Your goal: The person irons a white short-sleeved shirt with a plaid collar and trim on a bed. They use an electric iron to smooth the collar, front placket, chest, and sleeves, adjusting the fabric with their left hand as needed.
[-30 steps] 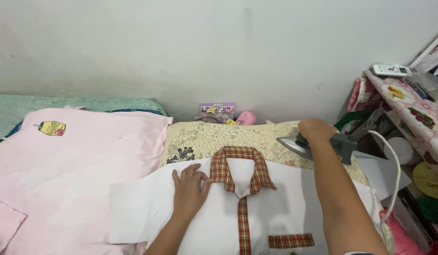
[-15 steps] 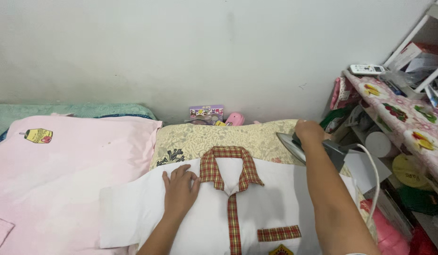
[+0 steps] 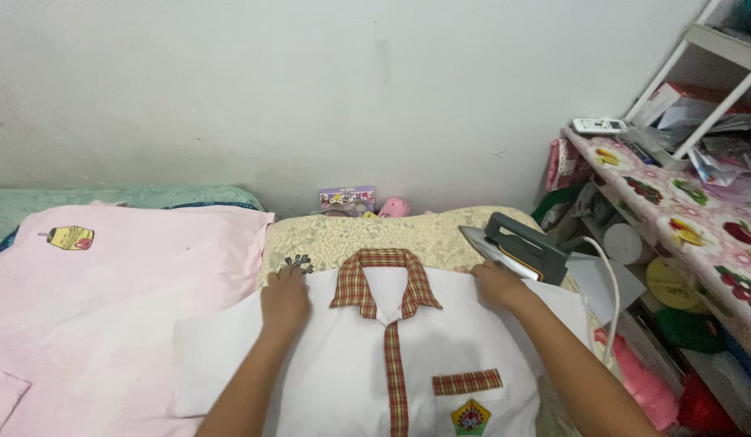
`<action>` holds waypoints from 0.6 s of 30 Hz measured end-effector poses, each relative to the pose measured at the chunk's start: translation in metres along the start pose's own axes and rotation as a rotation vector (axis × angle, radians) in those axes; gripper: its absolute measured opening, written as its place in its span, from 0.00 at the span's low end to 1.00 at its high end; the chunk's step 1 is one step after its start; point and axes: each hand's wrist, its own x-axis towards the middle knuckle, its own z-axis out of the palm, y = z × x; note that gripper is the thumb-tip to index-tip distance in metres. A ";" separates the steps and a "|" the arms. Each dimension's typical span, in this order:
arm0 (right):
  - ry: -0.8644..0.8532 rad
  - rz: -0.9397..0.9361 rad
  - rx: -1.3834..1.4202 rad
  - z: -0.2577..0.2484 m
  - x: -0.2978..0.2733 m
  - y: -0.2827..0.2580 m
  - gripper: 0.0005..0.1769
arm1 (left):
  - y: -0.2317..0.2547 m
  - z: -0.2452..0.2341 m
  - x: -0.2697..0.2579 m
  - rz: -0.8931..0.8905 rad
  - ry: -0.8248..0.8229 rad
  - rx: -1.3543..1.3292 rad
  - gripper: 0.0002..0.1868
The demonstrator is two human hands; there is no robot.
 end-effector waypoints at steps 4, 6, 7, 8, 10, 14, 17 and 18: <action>-0.053 0.088 0.066 -0.006 -0.015 0.025 0.22 | -0.033 0.015 0.020 -0.097 -0.074 0.042 0.15; -0.075 0.241 0.272 -0.007 -0.022 0.027 0.24 | -0.051 0.023 0.025 -0.161 -0.061 0.016 0.14; -0.085 0.315 0.375 -0.008 -0.025 0.028 0.25 | -0.061 0.026 0.026 -0.164 -0.071 0.002 0.14; -0.024 0.280 0.493 -0.009 -0.028 0.028 0.20 | -0.069 0.029 0.027 -0.167 -0.081 -0.012 0.13; 0.099 0.206 0.725 -0.013 -0.035 0.027 0.14 | -0.081 0.031 0.029 -0.190 -0.104 -0.078 0.15; 0.289 0.158 0.848 -0.028 -0.039 0.015 0.11 | -0.093 0.020 0.029 -0.257 -0.156 -0.241 0.20; 0.398 0.166 0.876 -0.045 -0.045 0.007 0.10 | -0.091 0.000 0.025 -0.282 -0.107 -0.364 0.16; 0.428 0.174 0.882 -0.051 -0.046 0.004 0.10 | -0.088 -0.009 0.025 -0.289 -0.075 -0.410 0.15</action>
